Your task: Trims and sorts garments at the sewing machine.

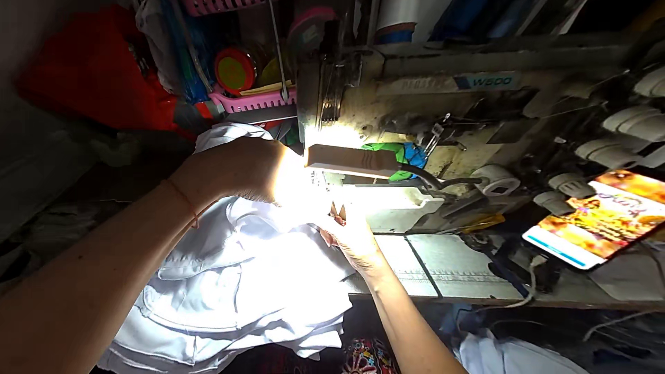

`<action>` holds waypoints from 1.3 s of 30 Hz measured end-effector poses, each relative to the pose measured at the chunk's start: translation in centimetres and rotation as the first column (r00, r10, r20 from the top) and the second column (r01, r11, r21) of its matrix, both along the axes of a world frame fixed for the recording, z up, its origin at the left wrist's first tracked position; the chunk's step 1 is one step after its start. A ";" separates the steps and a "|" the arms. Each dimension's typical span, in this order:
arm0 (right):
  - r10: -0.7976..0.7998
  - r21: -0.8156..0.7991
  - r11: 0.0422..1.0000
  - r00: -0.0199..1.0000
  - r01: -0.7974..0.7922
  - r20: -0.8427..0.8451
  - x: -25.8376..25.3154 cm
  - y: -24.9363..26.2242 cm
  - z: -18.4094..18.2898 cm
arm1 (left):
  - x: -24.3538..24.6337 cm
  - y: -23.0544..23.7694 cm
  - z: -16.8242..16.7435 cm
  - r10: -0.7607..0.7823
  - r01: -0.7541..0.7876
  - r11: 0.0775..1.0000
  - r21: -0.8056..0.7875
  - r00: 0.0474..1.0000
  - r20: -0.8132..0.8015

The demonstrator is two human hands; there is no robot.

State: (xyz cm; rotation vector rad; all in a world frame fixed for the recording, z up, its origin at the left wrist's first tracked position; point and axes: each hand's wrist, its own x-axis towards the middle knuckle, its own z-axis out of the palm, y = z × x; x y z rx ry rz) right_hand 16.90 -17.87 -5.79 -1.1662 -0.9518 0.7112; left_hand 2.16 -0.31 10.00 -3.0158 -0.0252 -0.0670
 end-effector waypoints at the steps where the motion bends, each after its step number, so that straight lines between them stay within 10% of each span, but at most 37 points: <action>1: -0.002 0.002 1.000 1.000 0.002 0.000 0.0 0.0 0.0 | 0.3 0.2 -0.2 0.036 -0.037 0.999 -0.038 0.999 -0.035; 3: 0.002 0.008 1.000 1.000 -0.002 0.001 0.0 0.1 -0.1 | 1.5 6.4 -5.9 -0.223 0.244 0.969 -0.025 0.918 0.329; 12: 0.012 0.020 1.000 1.000 -0.013 0.017 0.0 0.1 -0.3 | 1.5 6.1 -6.5 -0.197 0.191 0.980 0.058 0.881 0.430; 13: 0.014 0.015 1.000 1.000 -0.014 0.018 0.0 0.1 -0.3 | 0.9 3.7 -4.5 -0.136 0.114 0.990 0.079 0.918 0.374; 14: 0.015 0.012 1.000 1.000 -0.015 0.017 -0.1 0.0 -0.2 | 0.4 -1.3 0.5 0.195 -0.194 0.979 0.069 0.981 -0.009; 16: 0.010 0.011 1.000 1.000 -0.011 0.014 -0.1 0.0 0.0 | 0.8 -4.4 3.1 0.383 -0.373 0.922 0.100 0.916 -0.115; 21: 0.023 0.033 0.999 0.999 -0.024 0.034 0.0 0.1 -0.2 | 0.9 -5.8 4.4 0.249 -0.278 0.948 -0.157 0.951 -0.182; 26: 0.012 0.014 1.000 0.999 -0.013 0.049 0.0 0.0 -0.2 | 0.8 -4.8 3.7 0.340 -0.331 0.940 0.082 0.928 -0.150; 31: 0.039 0.030 0.999 0.998 -0.041 0.056 0.2 -0.1 -0.2 | 1.0 -6.2 4.4 0.230 -0.301 0.922 -0.244 0.932 -0.280; 39: 0.012 -0.029 1.000 0.997 -0.009 0.075 0.2 -0.2 0.0 | 0.8 -3.8 3.3 0.280 -0.289 0.956 -0.043 0.950 -0.140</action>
